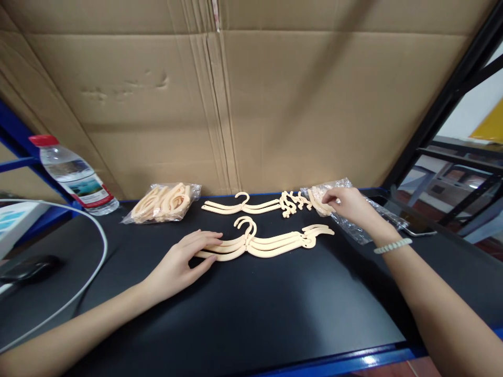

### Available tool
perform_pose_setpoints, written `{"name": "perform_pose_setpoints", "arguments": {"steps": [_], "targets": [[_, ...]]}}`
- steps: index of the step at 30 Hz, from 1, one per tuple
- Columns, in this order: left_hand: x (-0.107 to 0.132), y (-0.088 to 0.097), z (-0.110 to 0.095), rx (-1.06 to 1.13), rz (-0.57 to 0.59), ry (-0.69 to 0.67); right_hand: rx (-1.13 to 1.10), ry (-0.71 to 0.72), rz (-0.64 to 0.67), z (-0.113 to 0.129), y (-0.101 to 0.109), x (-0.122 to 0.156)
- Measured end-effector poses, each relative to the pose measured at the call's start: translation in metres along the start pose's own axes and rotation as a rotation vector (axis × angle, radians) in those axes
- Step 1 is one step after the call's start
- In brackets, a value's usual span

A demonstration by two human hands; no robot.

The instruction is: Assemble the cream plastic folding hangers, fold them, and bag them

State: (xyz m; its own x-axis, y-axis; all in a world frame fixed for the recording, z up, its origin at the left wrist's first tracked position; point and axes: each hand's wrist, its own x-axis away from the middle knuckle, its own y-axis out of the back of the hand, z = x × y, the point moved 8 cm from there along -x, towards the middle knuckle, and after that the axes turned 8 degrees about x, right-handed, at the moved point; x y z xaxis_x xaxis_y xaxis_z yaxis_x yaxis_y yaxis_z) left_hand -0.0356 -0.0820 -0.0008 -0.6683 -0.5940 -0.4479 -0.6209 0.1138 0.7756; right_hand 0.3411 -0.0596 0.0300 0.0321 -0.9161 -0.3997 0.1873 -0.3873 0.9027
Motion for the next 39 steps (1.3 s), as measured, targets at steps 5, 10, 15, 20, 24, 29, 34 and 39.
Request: {"name": "perform_pose_setpoints", "arguments": {"steps": [5, 10, 15, 20, 24, 29, 34, 39], "targets": [[-0.001, 0.001, 0.000, -0.004, -0.003, 0.000, 0.008, -0.005, 0.015, 0.000, -0.002, -0.001], [-0.001, 0.002, 0.001, -0.005, -0.021, -0.001, -0.013, 0.019, 0.017, 0.001, -0.004, -0.002], [-0.001, 0.003, 0.003, -0.007, -0.038, -0.003, -0.031, 0.035, -0.002, 0.005, -0.003, -0.002], [-0.002, 0.004, 0.004, -0.002, -0.056, 0.000, -0.023, 0.042, 0.008, 0.007, -0.004, -0.002], [-0.003, 0.006, 0.005, -0.012, -0.070, -0.005, -0.014, 0.044, 0.015, 0.008, -0.005, -0.001], [-0.003, 0.008, 0.007, -0.033, -0.105, -0.010, -0.003, 0.030, 0.006, 0.008, -0.003, -0.001], [-0.003, 0.010, 0.008, -0.045, -0.120, -0.010, -0.003, 0.038, -0.017, 0.005, -0.001, -0.003], [-0.004, 0.012, 0.009, -0.042, -0.131, 0.000, -0.006, 0.061, -0.056, 0.001, -0.002, -0.004]]}}
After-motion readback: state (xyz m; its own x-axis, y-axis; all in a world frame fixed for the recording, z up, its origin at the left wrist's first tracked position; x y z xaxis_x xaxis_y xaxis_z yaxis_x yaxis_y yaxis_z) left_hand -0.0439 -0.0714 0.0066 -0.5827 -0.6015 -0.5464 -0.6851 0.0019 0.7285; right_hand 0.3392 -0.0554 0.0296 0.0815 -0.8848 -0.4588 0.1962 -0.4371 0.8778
